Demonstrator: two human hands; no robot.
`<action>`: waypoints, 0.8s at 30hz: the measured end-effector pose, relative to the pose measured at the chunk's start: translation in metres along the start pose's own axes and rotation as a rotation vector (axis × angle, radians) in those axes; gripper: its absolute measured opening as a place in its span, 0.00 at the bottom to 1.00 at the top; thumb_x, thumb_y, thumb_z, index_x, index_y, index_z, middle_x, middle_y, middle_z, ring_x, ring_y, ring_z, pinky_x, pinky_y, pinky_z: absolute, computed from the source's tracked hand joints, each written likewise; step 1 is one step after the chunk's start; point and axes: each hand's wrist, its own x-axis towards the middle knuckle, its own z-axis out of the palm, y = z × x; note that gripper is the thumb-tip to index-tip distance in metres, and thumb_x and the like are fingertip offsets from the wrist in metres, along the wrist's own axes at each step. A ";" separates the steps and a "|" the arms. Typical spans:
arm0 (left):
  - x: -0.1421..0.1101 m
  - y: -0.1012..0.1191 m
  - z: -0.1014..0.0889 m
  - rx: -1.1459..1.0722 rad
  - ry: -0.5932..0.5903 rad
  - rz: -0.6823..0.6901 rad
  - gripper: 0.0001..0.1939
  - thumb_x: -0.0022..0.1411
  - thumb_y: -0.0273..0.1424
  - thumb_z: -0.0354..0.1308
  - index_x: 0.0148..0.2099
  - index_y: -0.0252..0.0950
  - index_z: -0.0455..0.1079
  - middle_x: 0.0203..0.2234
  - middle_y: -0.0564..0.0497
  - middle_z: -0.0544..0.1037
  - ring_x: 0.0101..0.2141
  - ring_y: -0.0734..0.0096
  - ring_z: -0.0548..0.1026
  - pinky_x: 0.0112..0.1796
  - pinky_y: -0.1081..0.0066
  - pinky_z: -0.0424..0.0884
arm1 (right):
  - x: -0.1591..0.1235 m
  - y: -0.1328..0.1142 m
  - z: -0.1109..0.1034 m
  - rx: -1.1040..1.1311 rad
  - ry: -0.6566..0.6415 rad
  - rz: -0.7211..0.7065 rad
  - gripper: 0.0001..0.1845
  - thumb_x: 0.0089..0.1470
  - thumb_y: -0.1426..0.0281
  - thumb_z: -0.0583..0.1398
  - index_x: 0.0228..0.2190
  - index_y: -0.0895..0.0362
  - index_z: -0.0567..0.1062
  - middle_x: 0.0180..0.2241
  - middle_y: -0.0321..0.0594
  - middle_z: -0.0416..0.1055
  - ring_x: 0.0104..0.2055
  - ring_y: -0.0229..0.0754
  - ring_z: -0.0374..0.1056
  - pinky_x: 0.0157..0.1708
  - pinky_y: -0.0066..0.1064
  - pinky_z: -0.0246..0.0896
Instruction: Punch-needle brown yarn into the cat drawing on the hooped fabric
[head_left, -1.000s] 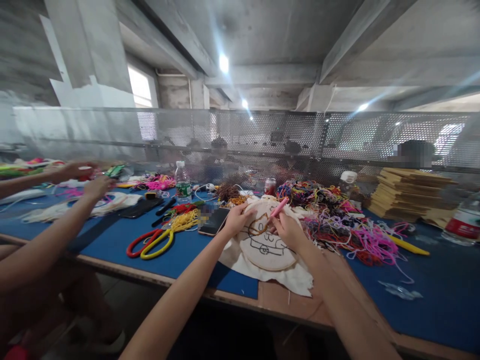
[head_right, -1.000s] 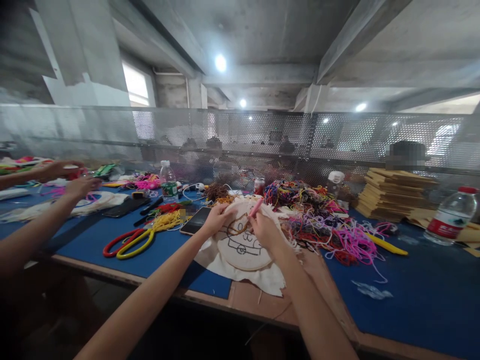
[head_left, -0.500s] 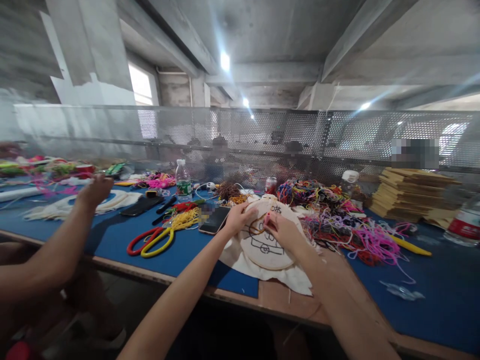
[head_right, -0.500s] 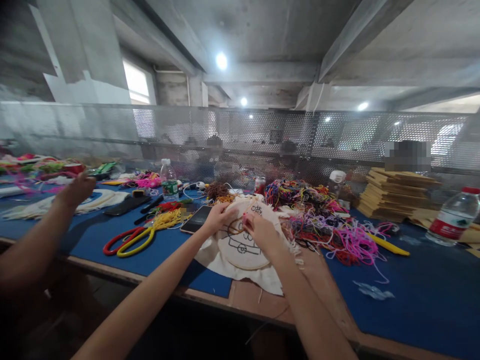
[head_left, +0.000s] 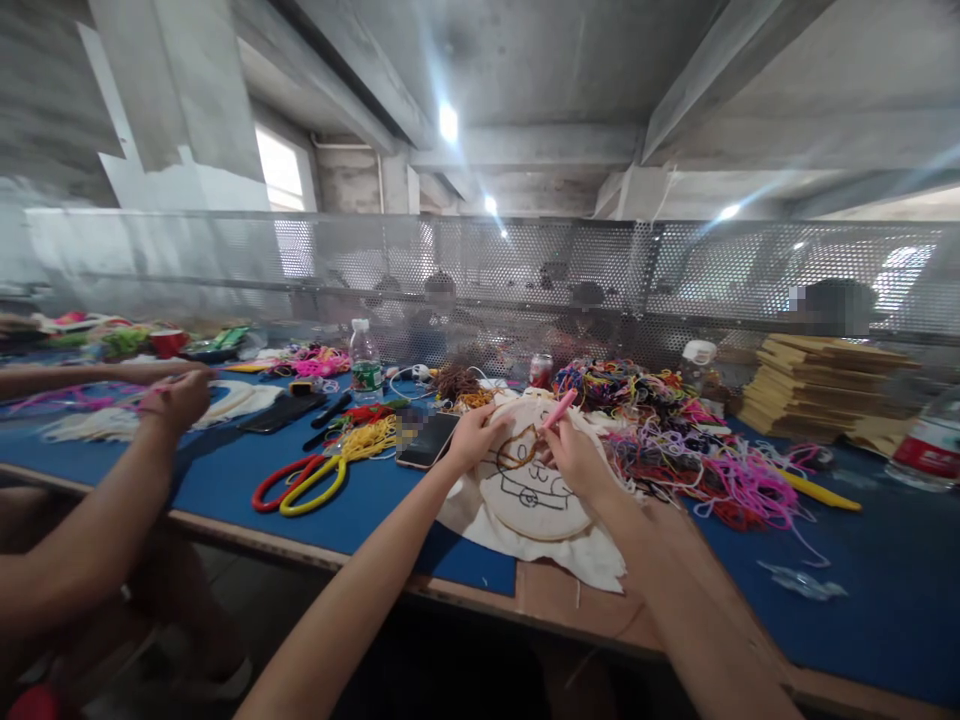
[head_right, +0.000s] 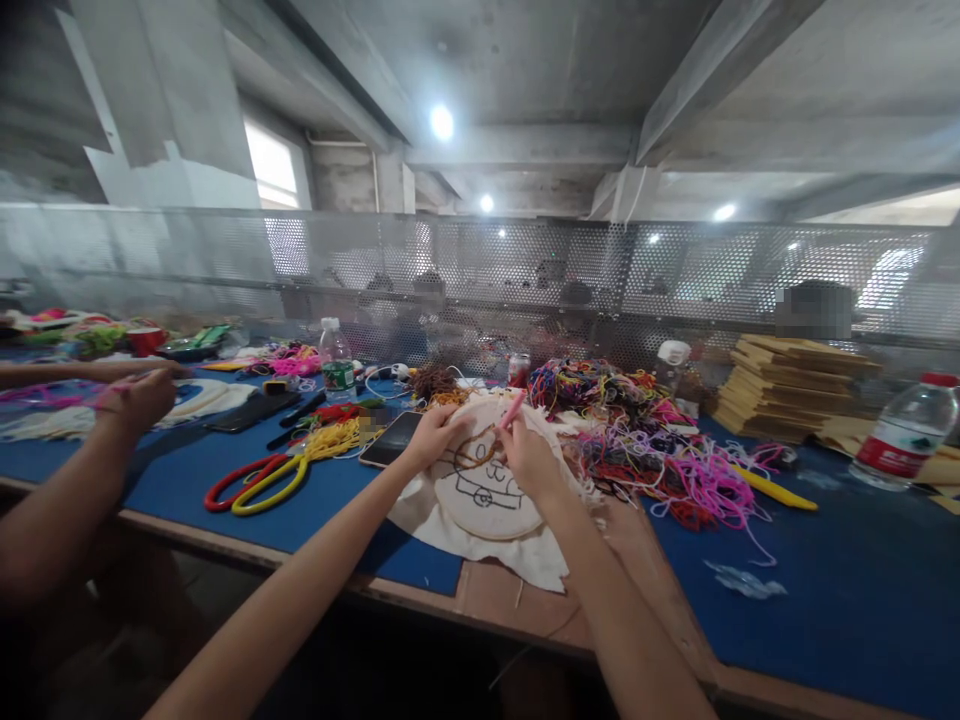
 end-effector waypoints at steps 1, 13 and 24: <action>0.000 0.000 0.000 -0.001 0.001 0.004 0.18 0.56 0.42 0.51 0.28 0.32 0.69 0.22 0.54 0.69 0.25 0.75 0.63 0.28 0.76 0.57 | 0.000 -0.001 0.000 -0.002 -0.002 0.002 0.12 0.59 0.63 0.47 0.41 0.55 0.61 0.23 0.39 0.72 0.25 0.43 0.70 0.25 0.31 0.59; 0.000 0.000 0.000 -0.021 -0.003 0.000 0.17 0.56 0.42 0.52 0.31 0.32 0.71 0.24 0.54 0.71 0.27 0.75 0.65 0.29 0.77 0.59 | -0.003 -0.012 -0.007 -0.154 -0.044 -0.042 0.14 0.59 0.63 0.47 0.39 0.57 0.65 0.28 0.41 0.73 0.29 0.41 0.69 0.28 0.28 0.57; -0.001 0.001 0.000 0.001 0.004 0.002 0.18 0.55 0.43 0.52 0.30 0.32 0.71 0.24 0.53 0.72 0.27 0.74 0.66 0.28 0.76 0.58 | -0.003 -0.012 -0.007 -0.148 -0.074 -0.040 0.16 0.59 0.66 0.45 0.44 0.59 0.65 0.33 0.44 0.73 0.32 0.41 0.70 0.32 0.28 0.59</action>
